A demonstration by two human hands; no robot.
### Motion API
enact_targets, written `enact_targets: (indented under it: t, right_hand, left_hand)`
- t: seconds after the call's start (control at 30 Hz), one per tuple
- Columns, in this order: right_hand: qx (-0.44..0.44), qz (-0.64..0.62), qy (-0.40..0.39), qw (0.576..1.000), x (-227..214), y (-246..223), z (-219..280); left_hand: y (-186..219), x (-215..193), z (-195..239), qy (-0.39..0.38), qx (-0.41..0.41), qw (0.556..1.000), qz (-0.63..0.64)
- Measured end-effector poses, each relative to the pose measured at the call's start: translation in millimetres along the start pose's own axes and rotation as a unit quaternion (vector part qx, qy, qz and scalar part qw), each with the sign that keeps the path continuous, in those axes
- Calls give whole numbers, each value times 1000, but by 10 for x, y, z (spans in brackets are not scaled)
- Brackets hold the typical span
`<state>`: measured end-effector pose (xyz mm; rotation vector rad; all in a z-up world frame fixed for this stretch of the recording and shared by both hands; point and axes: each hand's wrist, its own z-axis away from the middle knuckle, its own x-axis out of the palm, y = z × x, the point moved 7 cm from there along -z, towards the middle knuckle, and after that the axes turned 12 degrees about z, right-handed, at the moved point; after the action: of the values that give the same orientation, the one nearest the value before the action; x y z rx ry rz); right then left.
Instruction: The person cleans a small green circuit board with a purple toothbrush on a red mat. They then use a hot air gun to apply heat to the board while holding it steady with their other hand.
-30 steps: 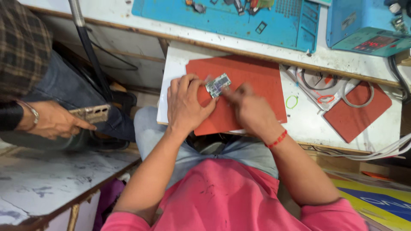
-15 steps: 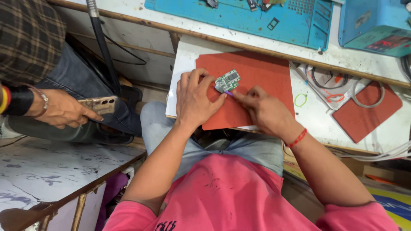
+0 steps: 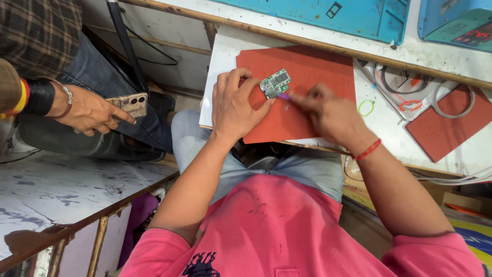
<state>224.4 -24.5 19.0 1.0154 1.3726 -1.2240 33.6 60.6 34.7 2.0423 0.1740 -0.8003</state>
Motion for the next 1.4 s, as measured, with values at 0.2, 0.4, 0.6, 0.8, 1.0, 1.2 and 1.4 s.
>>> enact_targets:
  t: [0.2,0.4,0.6,0.8,1.0,1.2,1.4]
  right_hand:
    - [9,-24,-26,999,-5,-80,-43]
    - [111,9,216,970,-273,208,-39]
    - [221,43,235,945,-116,341,41]
    - [213,79,271,935,-162,501,64]
    - [205,40,282,936,-179,496,28]
    - [163,-30,311,936,-215,419,-4]
    - [60,62,465,881,-752,-154,198]
  left_hand:
    - [-16,17,2,-4,3,1000,5]
    - [-51,21,12,-7,-3,1000,-2]
    - [-380,-337,-324,97,28,994,34]
    - [-1157,-1595,-1177,267,-28,952,-149]
    - [-1931,-1769,-1803,226,-195,954,-11]
    - [-1117,-1893,-1657,261,-65,960,84]
    - [112,-1026,-631,31,222,970,-98]
